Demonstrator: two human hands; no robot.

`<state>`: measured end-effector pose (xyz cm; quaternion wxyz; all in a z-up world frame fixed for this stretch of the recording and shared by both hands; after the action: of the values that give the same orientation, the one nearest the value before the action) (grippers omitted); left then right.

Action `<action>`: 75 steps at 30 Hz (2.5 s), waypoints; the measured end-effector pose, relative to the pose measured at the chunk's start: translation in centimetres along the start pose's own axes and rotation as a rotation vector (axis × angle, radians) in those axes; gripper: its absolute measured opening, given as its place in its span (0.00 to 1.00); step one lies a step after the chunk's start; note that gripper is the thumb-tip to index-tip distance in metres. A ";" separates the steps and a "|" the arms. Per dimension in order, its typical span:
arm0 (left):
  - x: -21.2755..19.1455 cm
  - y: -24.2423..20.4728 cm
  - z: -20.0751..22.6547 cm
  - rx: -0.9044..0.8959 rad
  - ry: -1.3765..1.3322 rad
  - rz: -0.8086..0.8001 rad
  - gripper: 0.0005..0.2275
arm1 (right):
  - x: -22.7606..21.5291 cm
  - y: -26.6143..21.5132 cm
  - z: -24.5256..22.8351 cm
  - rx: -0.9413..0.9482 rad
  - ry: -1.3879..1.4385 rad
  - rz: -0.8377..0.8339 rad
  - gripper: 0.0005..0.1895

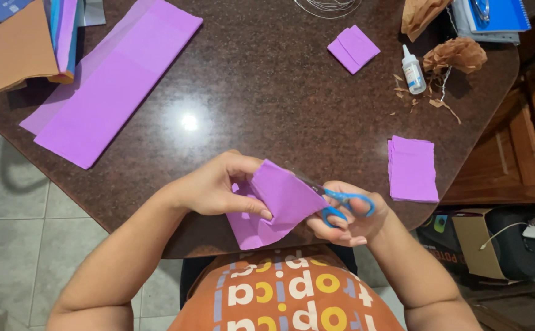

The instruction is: Folding and cutting purple crepe paper into smaller rectangular pieces using scissors.

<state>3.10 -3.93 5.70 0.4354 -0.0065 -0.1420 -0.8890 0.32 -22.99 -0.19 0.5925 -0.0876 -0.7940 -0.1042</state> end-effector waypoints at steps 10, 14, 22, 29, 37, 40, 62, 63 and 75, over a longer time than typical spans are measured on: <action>0.2 -0.3 -0.2 0.008 0.071 0.000 0.12 | -0.8 0.3 -0.1 -0.015 -0.014 0.054 0.27; 0.9 0.2 2.0 0.038 0.061 -0.017 0.11 | -0.1 1.1 0.0 -0.012 -0.033 0.043 0.29; 1.1 0.0 1.8 0.055 0.113 -0.018 0.15 | -0.6 1.2 0.0 -0.032 -0.141 0.136 0.29; 1.3 -0.3 2.0 0.061 0.172 -0.010 0.12 | -2.1 0.3 0.2 -0.074 -0.112 0.211 0.27; -0.6 0.4 1.8 0.073 0.184 0.200 0.34 | 0.7 -0.1 -11.0 -0.505 -1.359 0.882 0.17; -2.2 -0.5 -1.9 0.016 0.070 0.360 0.34 | -1.3 -0.4 -14.8 -0.188 -2.140 1.354 0.09; -5.7 -1.2 -0.2 0.282 0.216 0.870 0.13 | 1.3 12.2 -8.4 -0.813 -0.991 0.653 0.14; -5.3 -1.1 0.3 0.280 0.216 0.851 0.13 | 2.1 12.1 -8.8 -0.836 -1.025 0.686 0.11; -3.2 -0.7 -1.3 0.338 0.673 0.544 0.19 | 5.9 11.2 -13.8 -1.174 -1.135 0.834 0.10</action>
<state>4.66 -1.35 3.87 0.6696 0.3165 -0.1286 -0.6595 14.35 -15.80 9.99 -0.0367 -0.6922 -0.6895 -0.2101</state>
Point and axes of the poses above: each hand's wrist, its own y-axis towards the middle knuckle, its own x-axis out of the palm, z = x × y, the point moved 6 cm from there along y, towards the middle knuckle, and after that the axes turned 5 degrees about z, right-handed, at the moved point
